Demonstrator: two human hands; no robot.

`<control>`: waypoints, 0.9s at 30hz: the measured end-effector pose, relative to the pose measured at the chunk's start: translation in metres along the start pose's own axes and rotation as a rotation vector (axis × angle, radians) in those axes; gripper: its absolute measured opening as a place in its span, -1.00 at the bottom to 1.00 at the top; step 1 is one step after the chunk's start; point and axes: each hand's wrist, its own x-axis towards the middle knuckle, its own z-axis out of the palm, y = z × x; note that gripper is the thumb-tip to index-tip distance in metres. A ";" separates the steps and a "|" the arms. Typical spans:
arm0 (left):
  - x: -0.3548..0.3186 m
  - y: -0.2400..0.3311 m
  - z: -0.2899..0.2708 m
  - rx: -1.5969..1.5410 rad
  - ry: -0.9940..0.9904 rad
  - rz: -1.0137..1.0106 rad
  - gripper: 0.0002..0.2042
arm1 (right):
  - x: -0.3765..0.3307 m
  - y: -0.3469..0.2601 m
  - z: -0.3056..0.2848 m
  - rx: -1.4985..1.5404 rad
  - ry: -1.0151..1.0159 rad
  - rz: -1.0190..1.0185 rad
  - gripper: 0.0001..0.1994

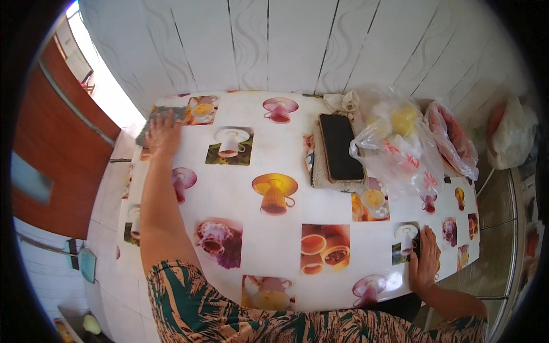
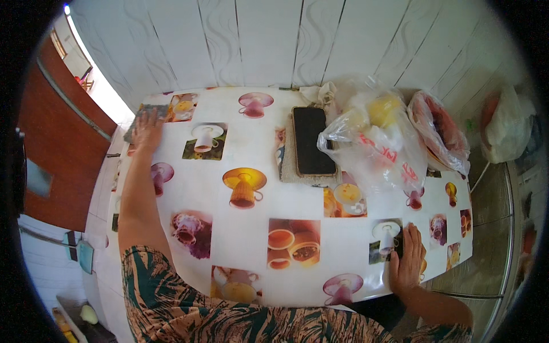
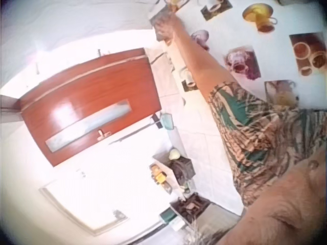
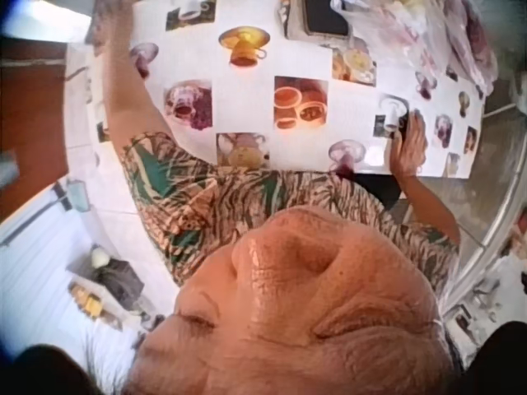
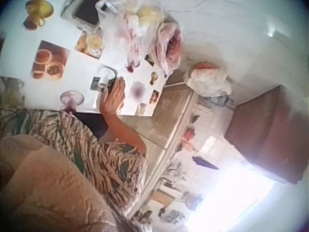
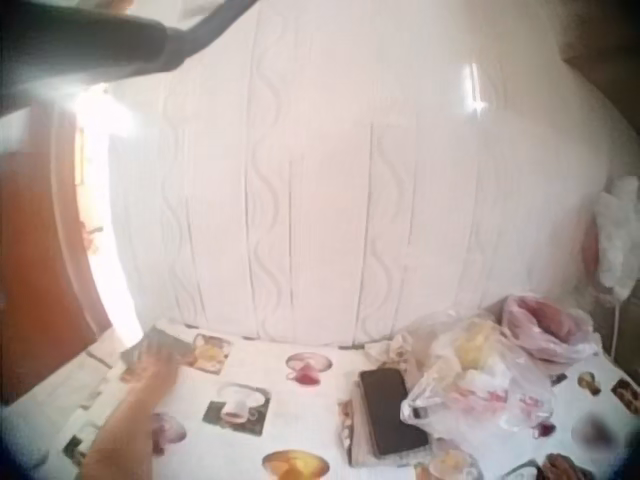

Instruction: The person wipes a table surface with a small grey cloth, moving it across various sections of the tabletop while occasionally shifting plastic bags and containers aside to reach the entire surface.

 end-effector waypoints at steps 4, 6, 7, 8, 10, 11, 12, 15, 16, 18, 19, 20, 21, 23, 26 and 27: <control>-0.042 0.047 -0.002 0.090 0.050 0.266 -0.46 | -0.001 0.002 0.005 0.016 0.023 -0.007 -0.43; -0.070 0.085 0.002 -0.036 0.106 0.385 -0.46 | -0.005 0.005 0.004 0.007 0.049 -0.004 -0.44; -0.088 0.107 0.001 -0.067 0.139 0.422 -0.47 | -0.007 0.007 0.005 0.007 0.069 -0.003 -0.44; -0.104 0.116 -0.001 -0.103 0.190 0.463 -0.48 | -0.006 0.008 0.006 0.015 0.088 -0.017 -0.45; -0.133 0.130 0.000 -0.218 0.211 0.508 -0.49 | -0.006 0.009 0.011 0.010 0.131 -0.046 -0.46; -0.148 0.136 -0.001 -0.237 0.217 0.528 -0.49 | -0.006 0.011 0.011 0.012 0.153 -0.057 -0.46; -0.165 0.135 -0.003 -0.246 0.221 0.542 -0.50 | -0.006 0.012 0.014 0.022 0.163 -0.061 -0.46; -0.218 0.134 -0.013 -0.274 0.220 0.633 -0.50 | -0.006 0.015 0.021 0.032 0.203 -0.071 -0.47; -0.238 0.133 -0.015 -0.287 0.215 0.669 -0.50 | -0.008 0.016 0.020 0.029 0.216 -0.075 -0.47; -0.278 0.124 -0.023 -0.306 0.217 0.734 -0.50 | -0.007 0.014 0.023 0.042 0.209 -0.067 -0.46; -0.300 0.124 -0.027 -0.324 0.218 0.774 -0.50 | -0.008 0.016 0.023 0.042 0.209 -0.056 -0.45; -0.324 0.122 -0.031 -0.354 0.191 0.811 -0.51 | -0.009 0.018 0.024 0.030 0.234 -0.060 -0.46; -0.348 0.118 -0.037 -0.381 0.163 0.847 -0.51 | -0.008 0.020 0.025 0.030 0.248 -0.057 -0.46; -0.401 0.109 -0.051 -0.407 0.119 0.910 -0.52 | -0.011 0.022 0.030 0.040 0.259 -0.046 -0.47; -0.447 0.107 -0.068 -0.440 0.128 0.959 -0.53 | -0.008 0.017 0.031 0.018 0.259 -0.043 -0.47; -0.460 0.115 -0.068 -0.472 0.131 0.971 -0.53 | -0.008 0.019 0.031 0.007 0.261 -0.043 -0.47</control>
